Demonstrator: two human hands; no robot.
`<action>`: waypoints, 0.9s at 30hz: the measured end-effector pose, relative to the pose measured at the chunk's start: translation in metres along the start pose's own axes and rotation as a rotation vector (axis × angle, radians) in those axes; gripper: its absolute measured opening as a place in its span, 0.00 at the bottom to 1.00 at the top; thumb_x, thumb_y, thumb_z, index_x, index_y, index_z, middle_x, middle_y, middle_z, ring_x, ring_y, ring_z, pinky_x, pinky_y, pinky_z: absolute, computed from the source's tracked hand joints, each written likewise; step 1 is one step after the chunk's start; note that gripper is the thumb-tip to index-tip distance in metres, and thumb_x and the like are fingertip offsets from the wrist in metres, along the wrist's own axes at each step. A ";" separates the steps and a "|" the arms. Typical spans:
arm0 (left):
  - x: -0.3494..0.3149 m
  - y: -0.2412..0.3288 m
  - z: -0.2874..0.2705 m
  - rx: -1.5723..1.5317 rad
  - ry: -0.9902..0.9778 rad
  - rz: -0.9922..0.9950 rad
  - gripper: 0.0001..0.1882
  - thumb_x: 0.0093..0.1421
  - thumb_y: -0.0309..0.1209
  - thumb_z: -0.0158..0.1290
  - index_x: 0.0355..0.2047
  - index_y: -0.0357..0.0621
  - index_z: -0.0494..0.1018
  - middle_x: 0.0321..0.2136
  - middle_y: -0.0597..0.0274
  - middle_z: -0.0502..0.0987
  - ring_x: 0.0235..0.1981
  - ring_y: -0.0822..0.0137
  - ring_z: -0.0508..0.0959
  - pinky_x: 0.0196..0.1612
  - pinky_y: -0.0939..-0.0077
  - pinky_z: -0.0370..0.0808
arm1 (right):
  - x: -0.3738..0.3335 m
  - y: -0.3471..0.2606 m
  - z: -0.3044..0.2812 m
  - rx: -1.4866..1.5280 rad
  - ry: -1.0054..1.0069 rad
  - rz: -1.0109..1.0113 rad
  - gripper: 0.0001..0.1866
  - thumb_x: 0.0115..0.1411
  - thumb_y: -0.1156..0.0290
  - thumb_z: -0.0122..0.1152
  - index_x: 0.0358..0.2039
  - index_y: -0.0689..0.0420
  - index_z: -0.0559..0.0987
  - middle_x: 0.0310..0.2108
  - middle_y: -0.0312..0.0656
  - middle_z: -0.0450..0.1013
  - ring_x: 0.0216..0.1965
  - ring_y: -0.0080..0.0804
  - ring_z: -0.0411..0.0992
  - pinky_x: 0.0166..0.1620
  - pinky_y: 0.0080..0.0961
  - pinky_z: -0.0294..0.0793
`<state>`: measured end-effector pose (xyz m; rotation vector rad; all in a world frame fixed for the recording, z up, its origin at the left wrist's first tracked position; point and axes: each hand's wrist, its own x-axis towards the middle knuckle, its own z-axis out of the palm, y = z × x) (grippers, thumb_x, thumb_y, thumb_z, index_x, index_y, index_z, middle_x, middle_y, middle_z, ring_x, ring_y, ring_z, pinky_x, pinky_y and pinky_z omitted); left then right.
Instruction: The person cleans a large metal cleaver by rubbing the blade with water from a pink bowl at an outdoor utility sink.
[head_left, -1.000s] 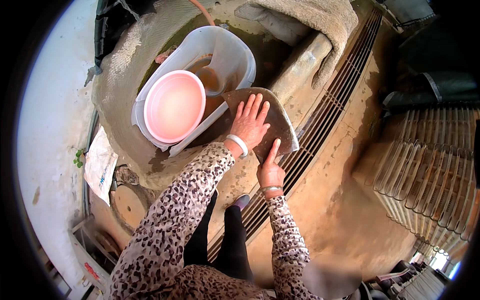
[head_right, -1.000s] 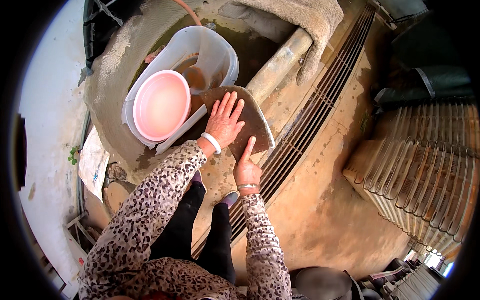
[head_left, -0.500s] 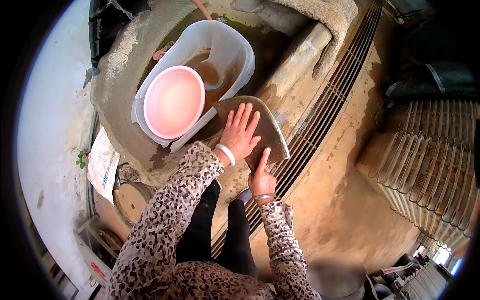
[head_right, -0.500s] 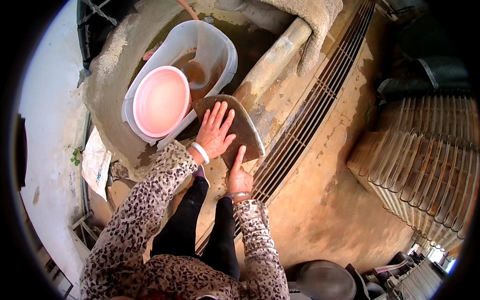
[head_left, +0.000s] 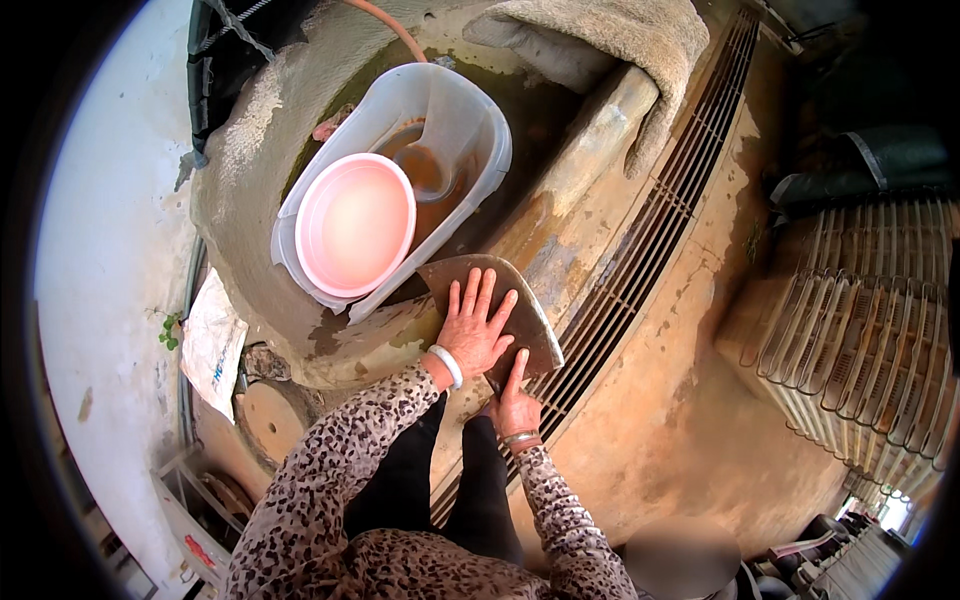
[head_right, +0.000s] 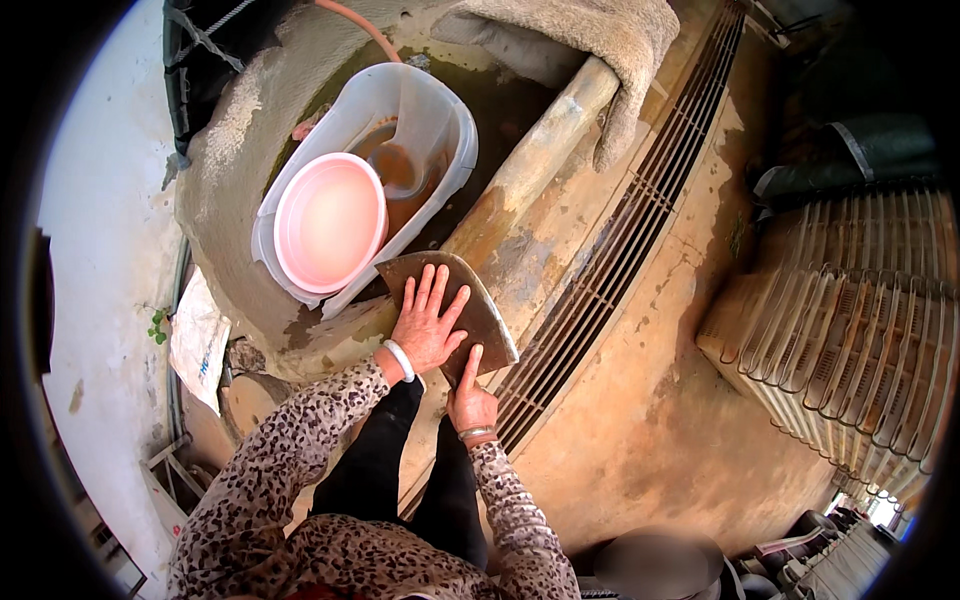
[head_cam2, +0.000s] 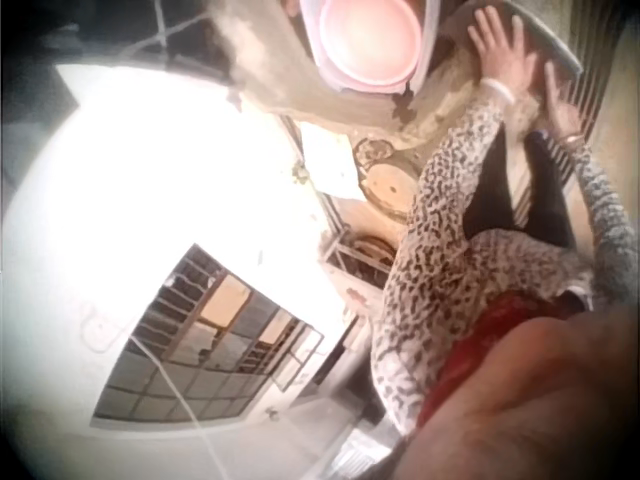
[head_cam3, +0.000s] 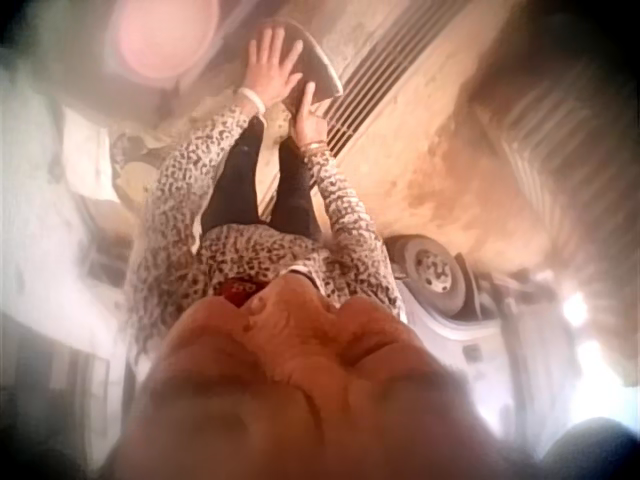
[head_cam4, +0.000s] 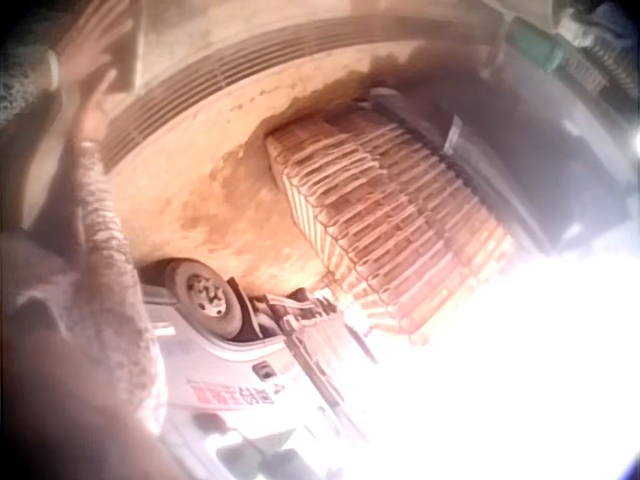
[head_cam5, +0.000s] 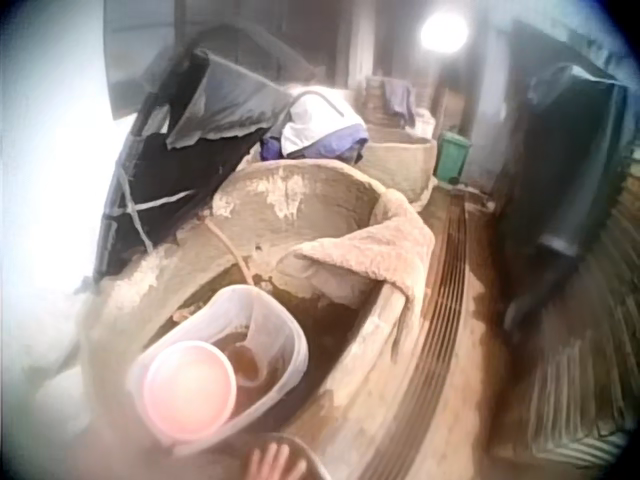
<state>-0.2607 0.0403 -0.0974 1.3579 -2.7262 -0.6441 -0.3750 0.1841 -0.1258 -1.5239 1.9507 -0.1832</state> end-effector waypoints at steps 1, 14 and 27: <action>0.014 -0.007 0.002 0.020 0.047 -0.002 0.41 0.59 0.45 0.56 0.69 0.46 0.54 0.70 0.33 0.39 0.70 0.32 0.39 0.66 0.29 0.42 | 0.013 0.005 -0.001 -0.037 0.025 -0.022 0.62 0.47 0.70 0.65 0.71 0.61 0.30 0.16 0.52 0.73 0.15 0.48 0.73 0.18 0.40 0.69; 0.051 -0.014 -0.019 0.045 0.103 -0.004 0.42 0.61 0.48 0.54 0.70 0.45 0.52 0.70 0.33 0.39 0.71 0.34 0.39 0.67 0.33 0.41 | 0.055 -0.002 -0.031 -0.081 0.073 -0.045 0.60 0.48 0.73 0.63 0.71 0.60 0.30 0.18 0.52 0.75 0.16 0.48 0.74 0.19 0.41 0.70; 0.075 -0.020 -0.034 0.130 0.139 -0.127 0.41 0.63 0.51 0.49 0.69 0.43 0.52 0.69 0.28 0.41 0.70 0.30 0.41 0.66 0.30 0.44 | 0.092 -0.004 -0.057 -0.143 0.114 -0.164 0.59 0.46 0.74 0.63 0.71 0.59 0.34 0.18 0.50 0.75 0.18 0.47 0.74 0.20 0.40 0.71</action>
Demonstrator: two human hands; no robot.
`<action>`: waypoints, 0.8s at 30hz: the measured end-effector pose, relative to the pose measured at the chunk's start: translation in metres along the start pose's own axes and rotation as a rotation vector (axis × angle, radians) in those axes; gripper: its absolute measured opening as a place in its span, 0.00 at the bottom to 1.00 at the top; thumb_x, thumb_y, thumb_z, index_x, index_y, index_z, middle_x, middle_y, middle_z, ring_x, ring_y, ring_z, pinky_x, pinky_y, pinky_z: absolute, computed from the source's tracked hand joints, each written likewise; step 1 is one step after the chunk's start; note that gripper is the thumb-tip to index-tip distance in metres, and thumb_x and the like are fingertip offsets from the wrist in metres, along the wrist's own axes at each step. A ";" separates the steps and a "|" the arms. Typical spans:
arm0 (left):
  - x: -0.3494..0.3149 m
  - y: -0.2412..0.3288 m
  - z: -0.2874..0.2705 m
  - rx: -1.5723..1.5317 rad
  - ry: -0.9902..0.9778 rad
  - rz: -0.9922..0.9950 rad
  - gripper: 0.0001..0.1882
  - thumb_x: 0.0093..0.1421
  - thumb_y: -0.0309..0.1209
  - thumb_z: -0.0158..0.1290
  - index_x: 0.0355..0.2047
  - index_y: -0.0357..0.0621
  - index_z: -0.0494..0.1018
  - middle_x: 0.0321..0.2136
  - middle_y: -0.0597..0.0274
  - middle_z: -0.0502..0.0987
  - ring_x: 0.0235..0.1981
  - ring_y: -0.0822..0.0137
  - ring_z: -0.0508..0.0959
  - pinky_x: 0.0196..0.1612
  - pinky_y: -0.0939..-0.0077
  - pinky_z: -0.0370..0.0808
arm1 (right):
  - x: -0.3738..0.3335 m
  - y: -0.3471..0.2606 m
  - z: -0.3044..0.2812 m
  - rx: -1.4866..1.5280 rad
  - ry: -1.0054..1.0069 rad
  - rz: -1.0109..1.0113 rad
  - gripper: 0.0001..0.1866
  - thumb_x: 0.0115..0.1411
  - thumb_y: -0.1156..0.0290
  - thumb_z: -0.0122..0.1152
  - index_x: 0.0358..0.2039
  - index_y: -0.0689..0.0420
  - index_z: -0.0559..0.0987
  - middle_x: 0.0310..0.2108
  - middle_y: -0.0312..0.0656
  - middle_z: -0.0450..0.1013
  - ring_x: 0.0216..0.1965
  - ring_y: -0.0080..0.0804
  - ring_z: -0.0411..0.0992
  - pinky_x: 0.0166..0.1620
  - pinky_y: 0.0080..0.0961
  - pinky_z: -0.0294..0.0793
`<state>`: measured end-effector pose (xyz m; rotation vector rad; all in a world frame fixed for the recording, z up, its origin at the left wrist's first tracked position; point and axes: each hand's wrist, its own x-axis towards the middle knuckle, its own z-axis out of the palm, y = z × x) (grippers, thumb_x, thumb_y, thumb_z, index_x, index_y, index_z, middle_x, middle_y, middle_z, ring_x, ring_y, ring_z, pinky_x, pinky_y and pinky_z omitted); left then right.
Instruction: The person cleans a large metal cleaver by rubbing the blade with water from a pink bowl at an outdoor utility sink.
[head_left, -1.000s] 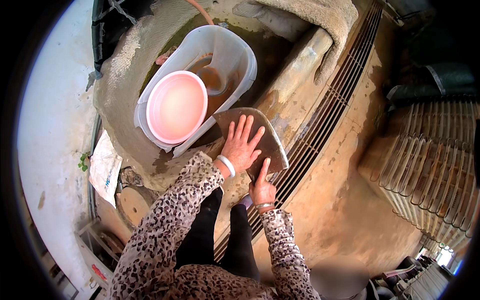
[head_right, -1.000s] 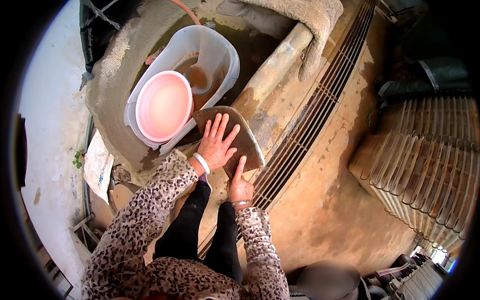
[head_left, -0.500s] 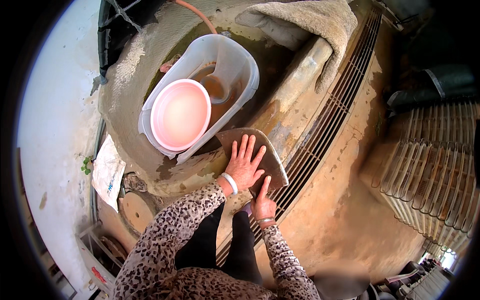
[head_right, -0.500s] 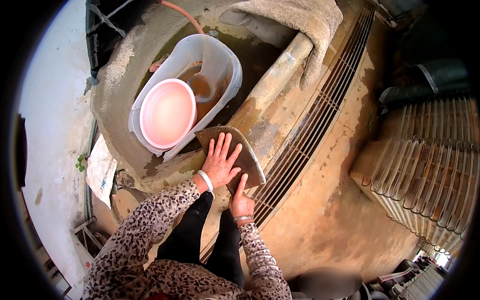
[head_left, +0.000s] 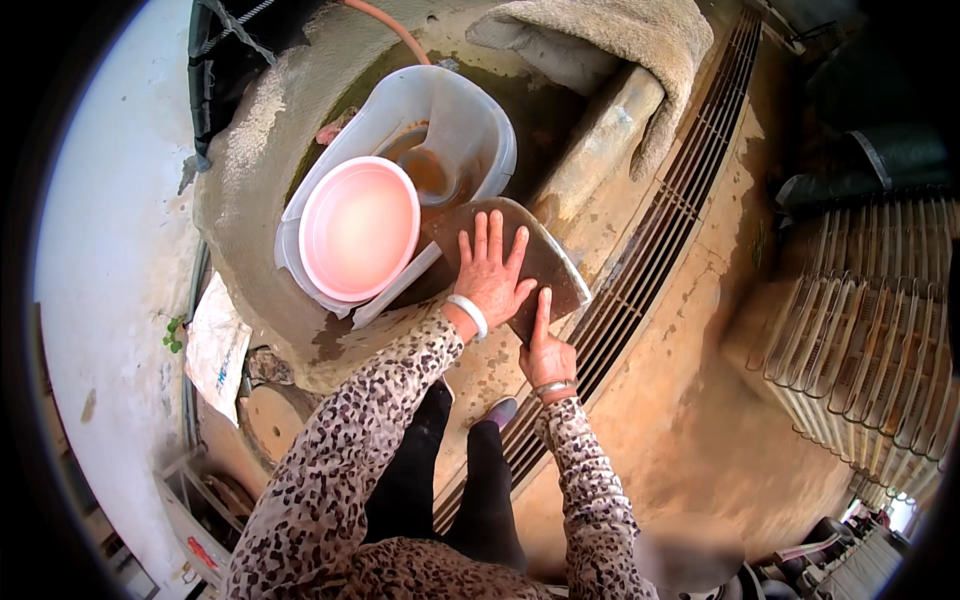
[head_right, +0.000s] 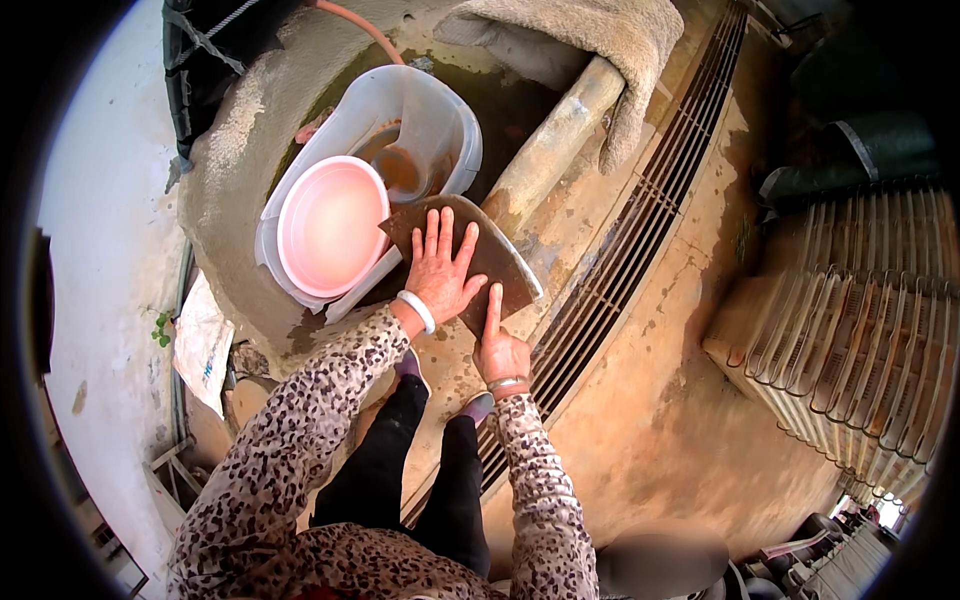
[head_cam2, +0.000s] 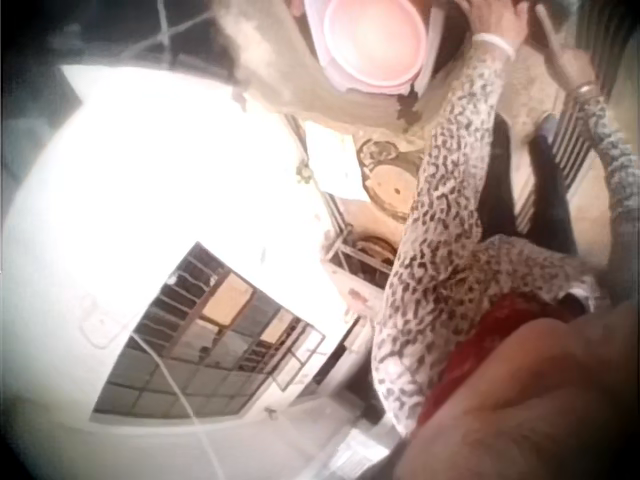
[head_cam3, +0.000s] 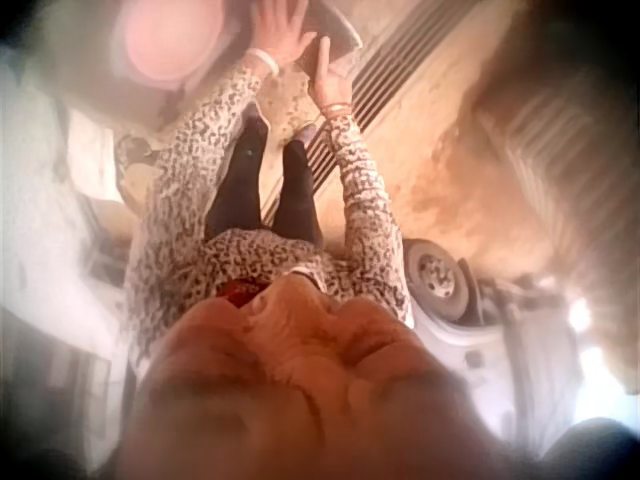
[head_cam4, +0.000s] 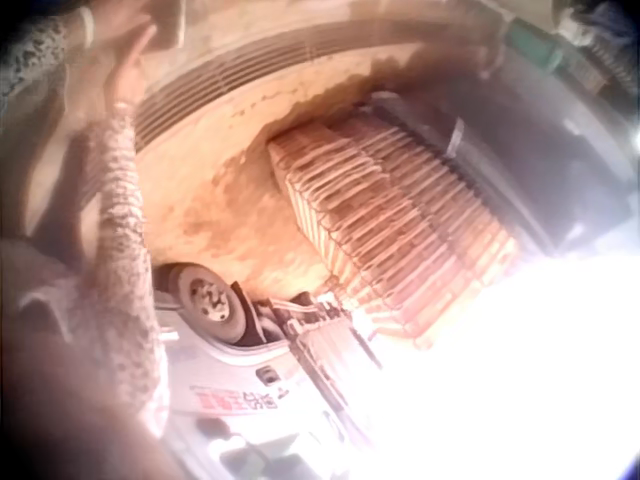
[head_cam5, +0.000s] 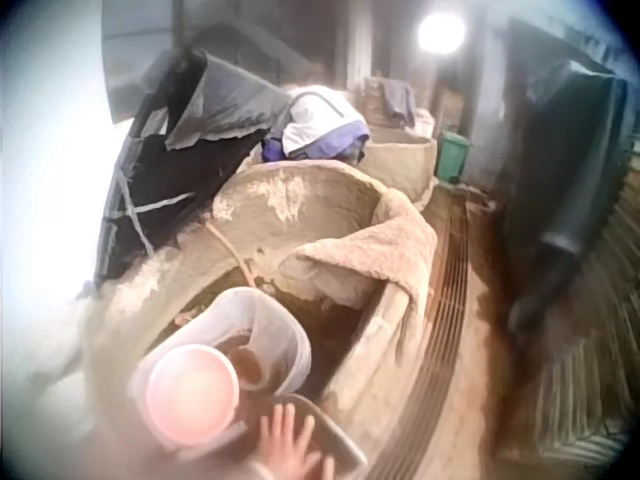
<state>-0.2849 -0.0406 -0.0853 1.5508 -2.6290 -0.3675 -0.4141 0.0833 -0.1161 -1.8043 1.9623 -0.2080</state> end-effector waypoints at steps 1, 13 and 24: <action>0.015 -0.008 -0.004 -0.001 0.037 -0.009 0.41 0.62 0.50 0.51 0.69 0.43 0.51 0.69 0.29 0.40 0.69 0.30 0.42 0.66 0.31 0.45 | 0.020 -0.001 -0.007 0.033 0.035 -0.048 0.59 0.46 0.74 0.63 0.71 0.59 0.35 0.18 0.50 0.75 0.18 0.47 0.74 0.21 0.40 0.71; 0.013 -0.032 -0.004 0.028 0.023 -0.091 0.42 0.64 0.53 0.49 0.69 0.39 0.51 0.67 0.26 0.43 0.68 0.28 0.44 0.64 0.30 0.49 | 0.038 -0.017 -0.020 -0.023 -0.047 -0.099 0.58 0.47 0.73 0.63 0.72 0.55 0.38 0.19 0.50 0.75 0.21 0.48 0.76 0.24 0.39 0.73; 0.017 -0.032 -0.012 0.017 0.013 -0.158 0.42 0.64 0.52 0.48 0.69 0.39 0.49 0.68 0.26 0.44 0.69 0.29 0.44 0.64 0.31 0.51 | 0.050 -0.012 -0.028 -0.049 -0.019 -0.171 0.59 0.46 0.72 0.65 0.72 0.53 0.37 0.18 0.51 0.75 0.19 0.46 0.75 0.23 0.40 0.74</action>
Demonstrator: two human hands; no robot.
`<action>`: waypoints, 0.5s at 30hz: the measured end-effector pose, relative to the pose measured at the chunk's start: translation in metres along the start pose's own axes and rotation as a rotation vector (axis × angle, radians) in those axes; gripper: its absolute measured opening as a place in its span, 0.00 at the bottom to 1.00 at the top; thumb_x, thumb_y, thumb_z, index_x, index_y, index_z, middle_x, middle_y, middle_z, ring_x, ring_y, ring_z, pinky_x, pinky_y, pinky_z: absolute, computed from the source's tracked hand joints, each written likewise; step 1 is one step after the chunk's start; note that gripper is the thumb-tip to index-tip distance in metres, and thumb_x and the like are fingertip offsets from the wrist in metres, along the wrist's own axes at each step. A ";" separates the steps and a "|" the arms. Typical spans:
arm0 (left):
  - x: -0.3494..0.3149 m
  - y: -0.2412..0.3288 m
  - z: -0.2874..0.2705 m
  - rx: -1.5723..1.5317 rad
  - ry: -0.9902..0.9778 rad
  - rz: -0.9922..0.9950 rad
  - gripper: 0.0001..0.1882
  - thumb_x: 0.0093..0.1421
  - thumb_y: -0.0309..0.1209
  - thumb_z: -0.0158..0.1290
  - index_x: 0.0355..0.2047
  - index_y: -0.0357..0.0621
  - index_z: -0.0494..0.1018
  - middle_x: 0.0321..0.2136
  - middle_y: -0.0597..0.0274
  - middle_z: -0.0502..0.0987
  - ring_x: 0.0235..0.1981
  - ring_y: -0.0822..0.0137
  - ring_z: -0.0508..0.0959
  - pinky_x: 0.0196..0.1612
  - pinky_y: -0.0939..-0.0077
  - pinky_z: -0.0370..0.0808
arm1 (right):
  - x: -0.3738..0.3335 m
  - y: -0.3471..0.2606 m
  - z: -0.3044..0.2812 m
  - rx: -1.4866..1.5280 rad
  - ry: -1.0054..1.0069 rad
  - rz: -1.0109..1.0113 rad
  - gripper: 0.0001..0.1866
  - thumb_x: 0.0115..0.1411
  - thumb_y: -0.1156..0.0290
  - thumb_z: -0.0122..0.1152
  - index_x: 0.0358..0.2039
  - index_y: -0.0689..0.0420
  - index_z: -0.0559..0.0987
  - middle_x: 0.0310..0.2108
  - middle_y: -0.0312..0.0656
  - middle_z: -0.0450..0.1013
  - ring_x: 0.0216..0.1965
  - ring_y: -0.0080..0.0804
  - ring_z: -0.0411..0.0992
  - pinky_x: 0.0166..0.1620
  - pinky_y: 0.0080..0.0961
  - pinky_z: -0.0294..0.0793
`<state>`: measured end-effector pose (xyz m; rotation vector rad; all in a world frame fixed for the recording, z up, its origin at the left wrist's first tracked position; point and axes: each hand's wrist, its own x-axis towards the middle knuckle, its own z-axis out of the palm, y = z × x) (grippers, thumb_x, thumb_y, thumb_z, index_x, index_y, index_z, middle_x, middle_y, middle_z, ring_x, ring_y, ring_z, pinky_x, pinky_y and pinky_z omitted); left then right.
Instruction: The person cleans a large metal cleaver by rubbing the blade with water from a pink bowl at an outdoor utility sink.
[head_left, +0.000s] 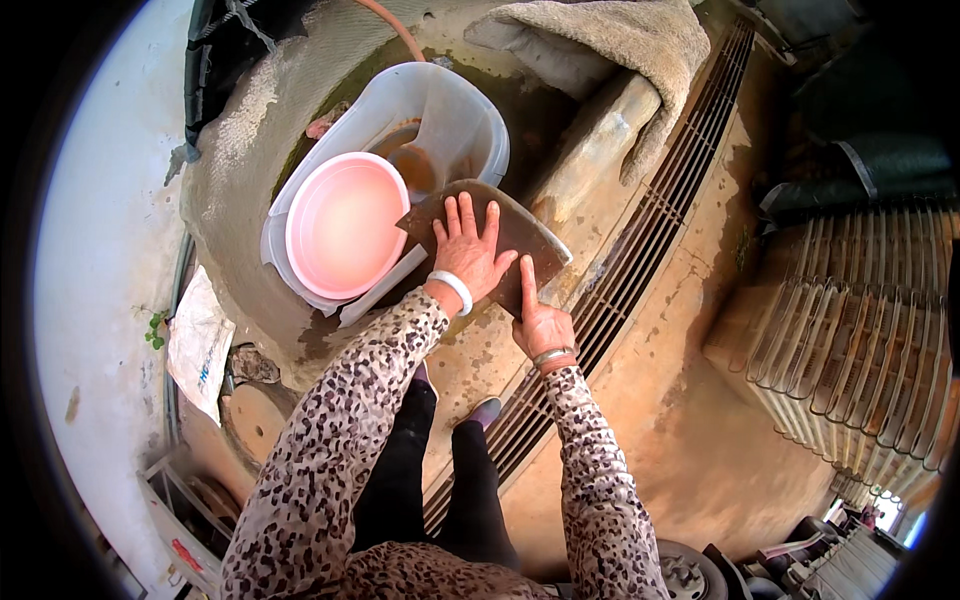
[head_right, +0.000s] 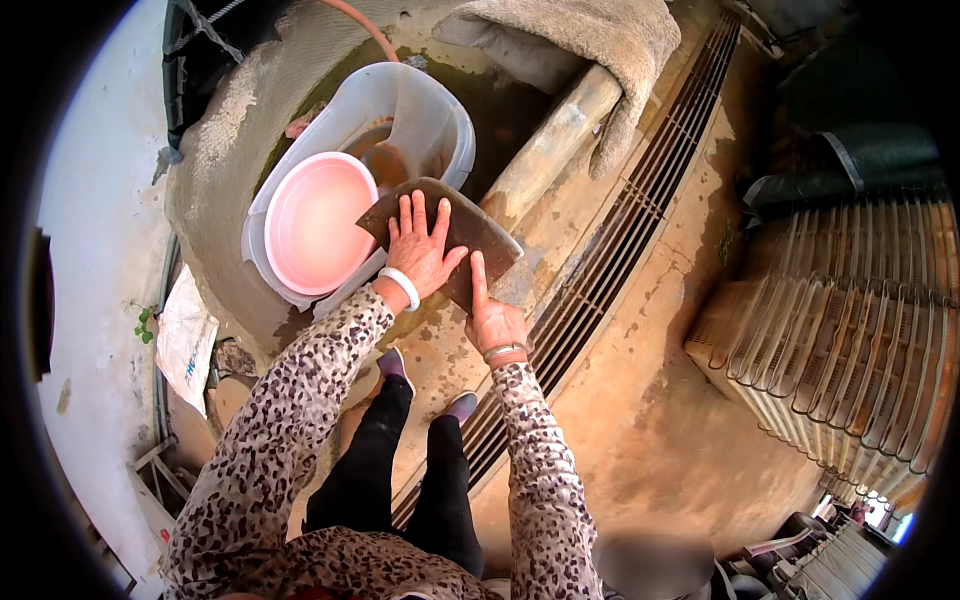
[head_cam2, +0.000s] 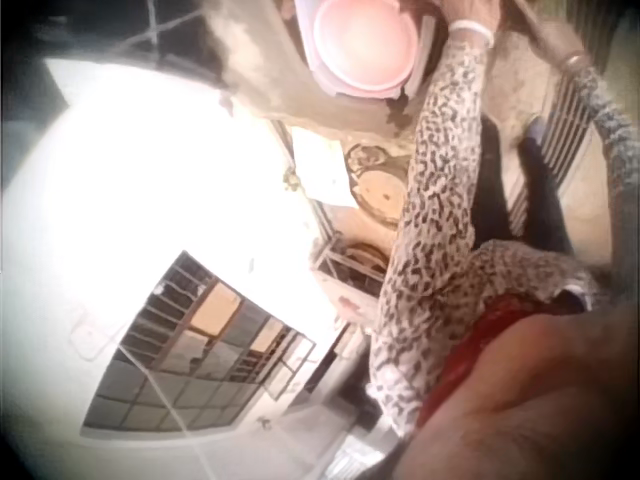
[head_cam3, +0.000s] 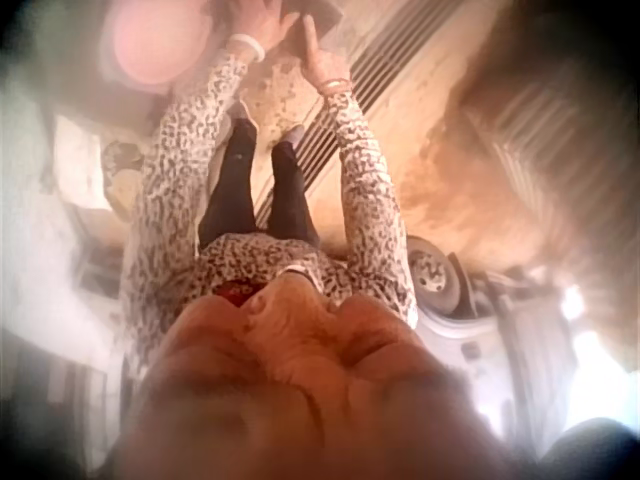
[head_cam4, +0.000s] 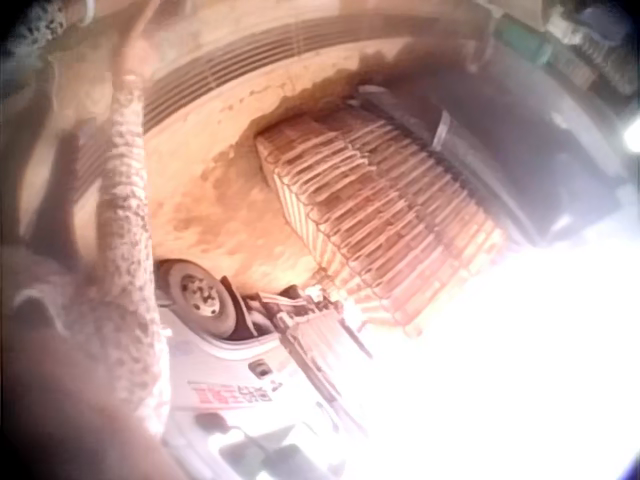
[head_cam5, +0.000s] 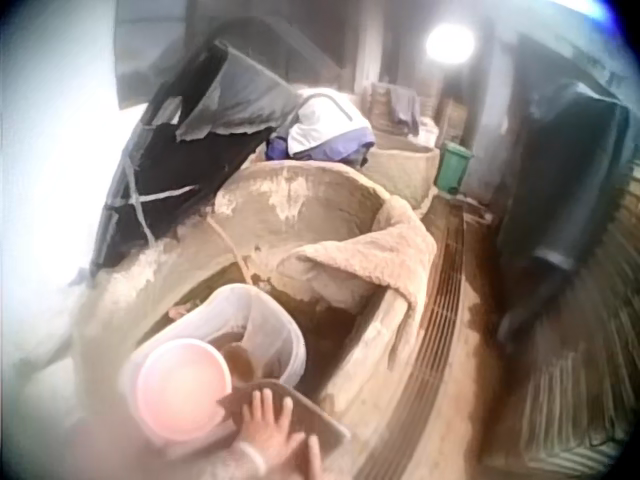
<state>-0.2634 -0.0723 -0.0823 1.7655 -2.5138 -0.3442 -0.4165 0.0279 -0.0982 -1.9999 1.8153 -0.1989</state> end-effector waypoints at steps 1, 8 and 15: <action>0.003 0.000 -0.001 -0.002 -0.006 0.014 0.42 0.65 0.52 0.47 0.69 0.39 0.49 0.67 0.26 0.45 0.69 0.30 0.45 0.64 0.32 0.51 | -0.003 -0.002 0.005 0.009 -0.009 0.020 0.59 0.46 0.72 0.65 0.72 0.54 0.37 0.18 0.51 0.75 0.19 0.46 0.75 0.23 0.39 0.74; -0.074 0.017 0.017 0.020 -0.221 0.050 0.45 0.62 0.54 0.50 0.70 0.38 0.48 0.67 0.24 0.41 0.68 0.25 0.43 0.64 0.30 0.50 | -0.079 -0.010 0.032 0.025 -0.173 0.107 0.61 0.45 0.73 0.65 0.72 0.54 0.36 0.21 0.50 0.76 0.19 0.45 0.75 0.23 0.38 0.73; -0.019 0.001 0.011 -0.019 -0.103 0.009 0.44 0.64 0.53 0.48 0.69 0.36 0.48 0.67 0.22 0.42 0.68 0.25 0.44 0.64 0.31 0.50 | -0.023 -0.002 0.014 -0.015 -0.082 0.035 0.60 0.46 0.73 0.64 0.72 0.52 0.35 0.20 0.49 0.76 0.20 0.46 0.76 0.24 0.39 0.74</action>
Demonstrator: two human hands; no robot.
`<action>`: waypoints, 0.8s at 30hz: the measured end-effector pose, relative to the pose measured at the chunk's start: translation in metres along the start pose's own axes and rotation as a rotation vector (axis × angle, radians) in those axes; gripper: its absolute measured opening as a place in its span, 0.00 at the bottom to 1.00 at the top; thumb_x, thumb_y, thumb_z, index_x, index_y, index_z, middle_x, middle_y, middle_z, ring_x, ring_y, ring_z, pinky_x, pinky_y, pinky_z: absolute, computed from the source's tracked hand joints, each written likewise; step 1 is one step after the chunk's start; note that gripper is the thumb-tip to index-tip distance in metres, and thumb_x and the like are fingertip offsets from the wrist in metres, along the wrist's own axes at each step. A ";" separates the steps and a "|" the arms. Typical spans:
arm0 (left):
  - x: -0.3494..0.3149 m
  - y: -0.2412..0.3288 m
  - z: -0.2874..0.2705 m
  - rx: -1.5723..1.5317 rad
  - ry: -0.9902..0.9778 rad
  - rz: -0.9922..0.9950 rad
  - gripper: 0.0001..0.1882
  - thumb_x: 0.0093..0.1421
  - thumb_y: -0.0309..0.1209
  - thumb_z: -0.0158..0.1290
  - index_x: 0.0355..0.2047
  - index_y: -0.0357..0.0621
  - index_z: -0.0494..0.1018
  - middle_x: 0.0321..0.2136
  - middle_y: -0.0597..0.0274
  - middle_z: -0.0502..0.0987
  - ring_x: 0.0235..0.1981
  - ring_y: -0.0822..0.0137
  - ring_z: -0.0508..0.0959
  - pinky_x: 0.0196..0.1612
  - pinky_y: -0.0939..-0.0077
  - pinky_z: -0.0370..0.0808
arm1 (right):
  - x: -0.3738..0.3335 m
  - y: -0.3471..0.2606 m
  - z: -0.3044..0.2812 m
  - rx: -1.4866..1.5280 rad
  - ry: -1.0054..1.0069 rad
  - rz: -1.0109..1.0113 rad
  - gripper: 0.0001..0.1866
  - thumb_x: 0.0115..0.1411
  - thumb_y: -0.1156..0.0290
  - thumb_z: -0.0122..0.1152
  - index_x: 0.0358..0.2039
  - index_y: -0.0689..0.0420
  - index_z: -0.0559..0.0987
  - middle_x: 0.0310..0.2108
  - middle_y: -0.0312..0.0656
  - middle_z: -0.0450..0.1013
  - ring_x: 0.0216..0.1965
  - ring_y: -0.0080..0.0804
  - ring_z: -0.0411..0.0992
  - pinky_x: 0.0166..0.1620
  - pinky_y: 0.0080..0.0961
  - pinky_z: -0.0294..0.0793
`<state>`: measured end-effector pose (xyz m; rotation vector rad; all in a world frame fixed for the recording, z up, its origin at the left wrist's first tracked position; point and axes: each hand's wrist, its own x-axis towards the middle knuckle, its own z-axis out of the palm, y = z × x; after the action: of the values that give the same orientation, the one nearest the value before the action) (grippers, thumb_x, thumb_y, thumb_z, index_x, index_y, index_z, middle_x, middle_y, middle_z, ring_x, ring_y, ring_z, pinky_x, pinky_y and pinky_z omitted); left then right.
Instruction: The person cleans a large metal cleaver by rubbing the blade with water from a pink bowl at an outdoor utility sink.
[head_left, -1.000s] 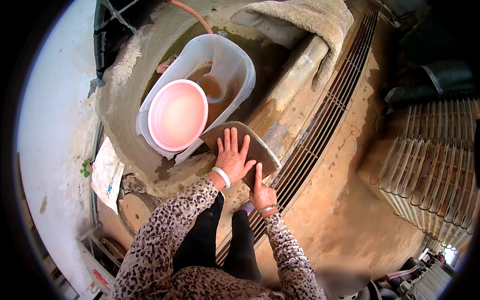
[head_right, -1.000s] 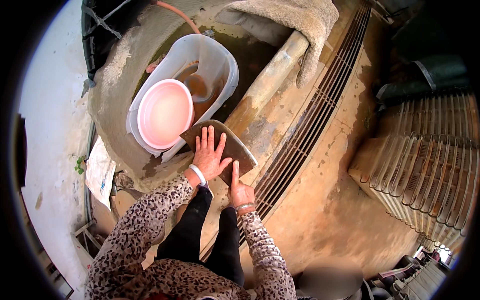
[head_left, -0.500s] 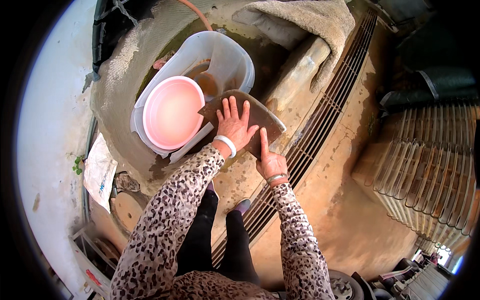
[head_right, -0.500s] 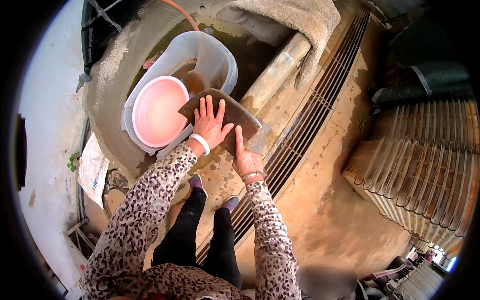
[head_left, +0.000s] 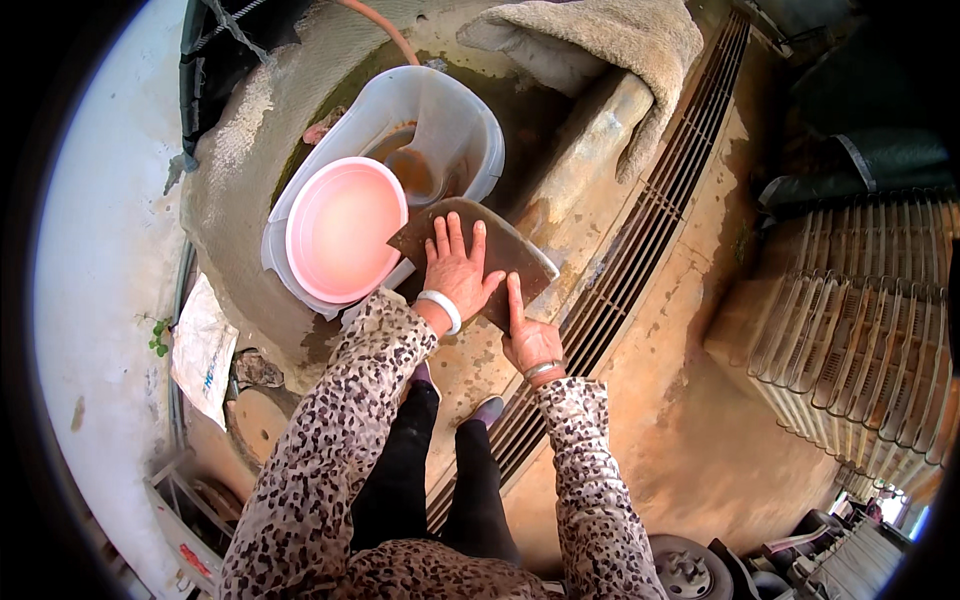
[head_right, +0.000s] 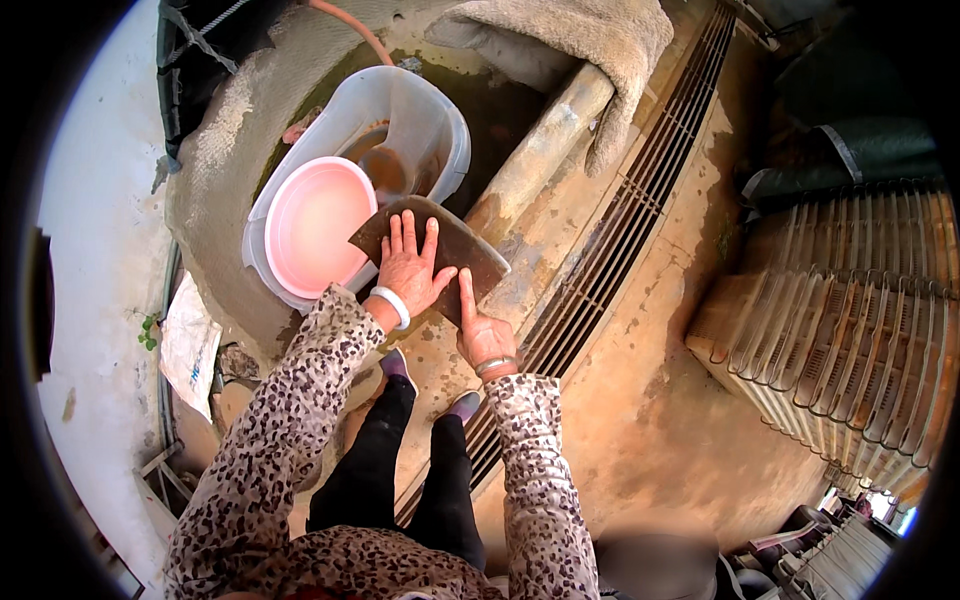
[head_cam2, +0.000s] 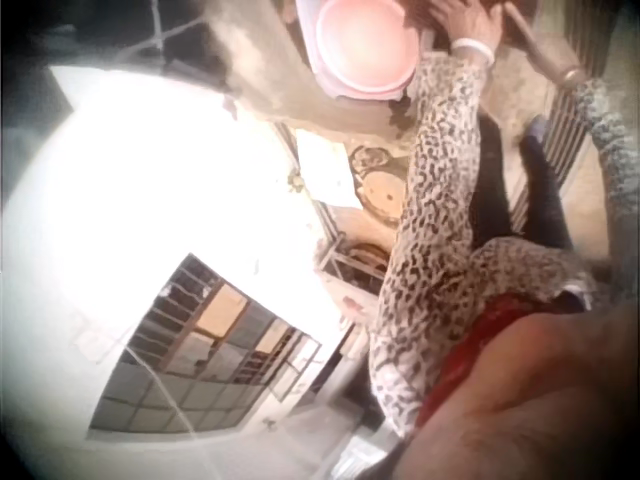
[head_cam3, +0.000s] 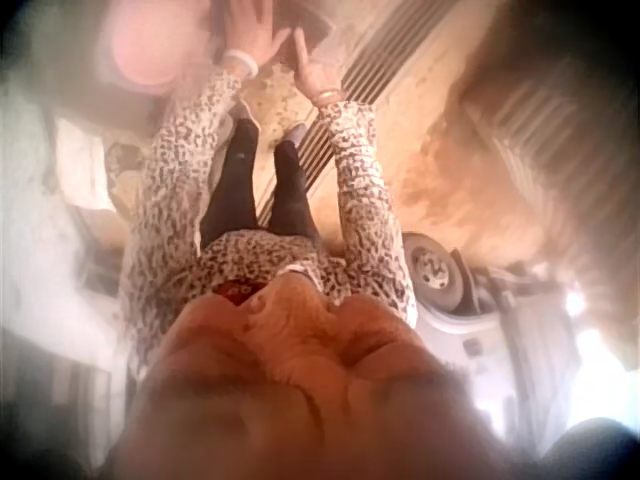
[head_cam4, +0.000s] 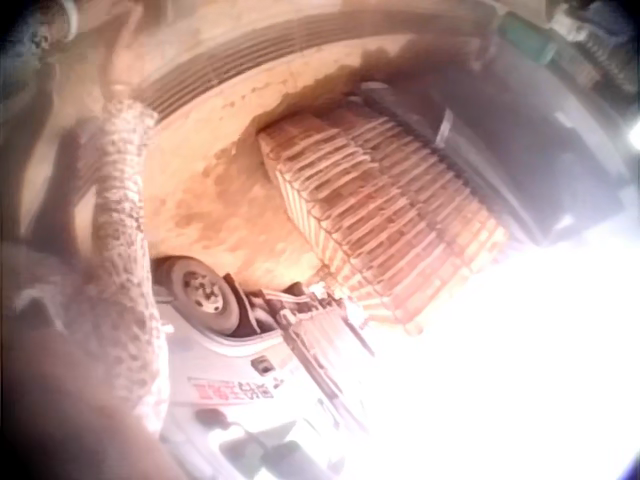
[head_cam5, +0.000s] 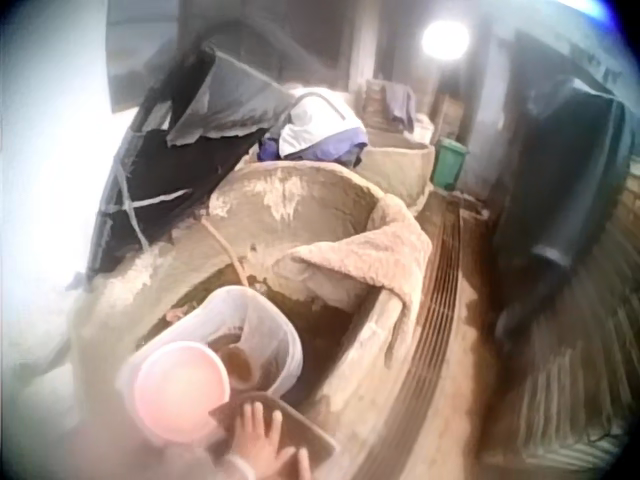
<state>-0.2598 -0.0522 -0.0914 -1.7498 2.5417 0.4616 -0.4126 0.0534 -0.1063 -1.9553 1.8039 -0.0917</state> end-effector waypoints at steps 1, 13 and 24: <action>-0.027 -0.002 0.010 0.028 -0.072 0.006 0.45 0.63 0.54 0.48 0.69 0.36 0.48 0.67 0.21 0.42 0.68 0.25 0.43 0.64 0.31 0.50 | -0.024 -0.008 0.016 0.067 -0.024 -0.028 0.60 0.46 0.73 0.64 0.73 0.52 0.35 0.20 0.49 0.76 0.19 0.46 0.76 0.23 0.38 0.73; -0.037 -0.018 0.011 0.056 -0.090 -0.132 0.48 0.63 0.57 0.49 0.69 0.35 0.45 0.65 0.20 0.46 0.66 0.23 0.49 0.63 0.34 0.53 | 0.001 -0.013 -0.011 -0.020 -0.240 -0.107 0.54 0.50 0.76 0.56 0.73 0.47 0.38 0.22 0.50 0.78 0.23 0.45 0.78 0.29 0.38 0.77; -0.040 -0.008 0.016 0.094 -0.037 -0.270 0.46 0.63 0.58 0.46 0.69 0.35 0.48 0.65 0.19 0.48 0.65 0.24 0.51 0.64 0.37 0.53 | 0.028 0.011 -0.030 -0.095 -0.278 -0.248 0.58 0.49 0.72 0.62 0.73 0.42 0.35 0.24 0.49 0.77 0.25 0.47 0.77 0.29 0.41 0.76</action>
<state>-0.2399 -0.0145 -0.1008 -1.9874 2.2168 0.3528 -0.4301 0.0179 -0.0917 -2.1311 1.4090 0.1804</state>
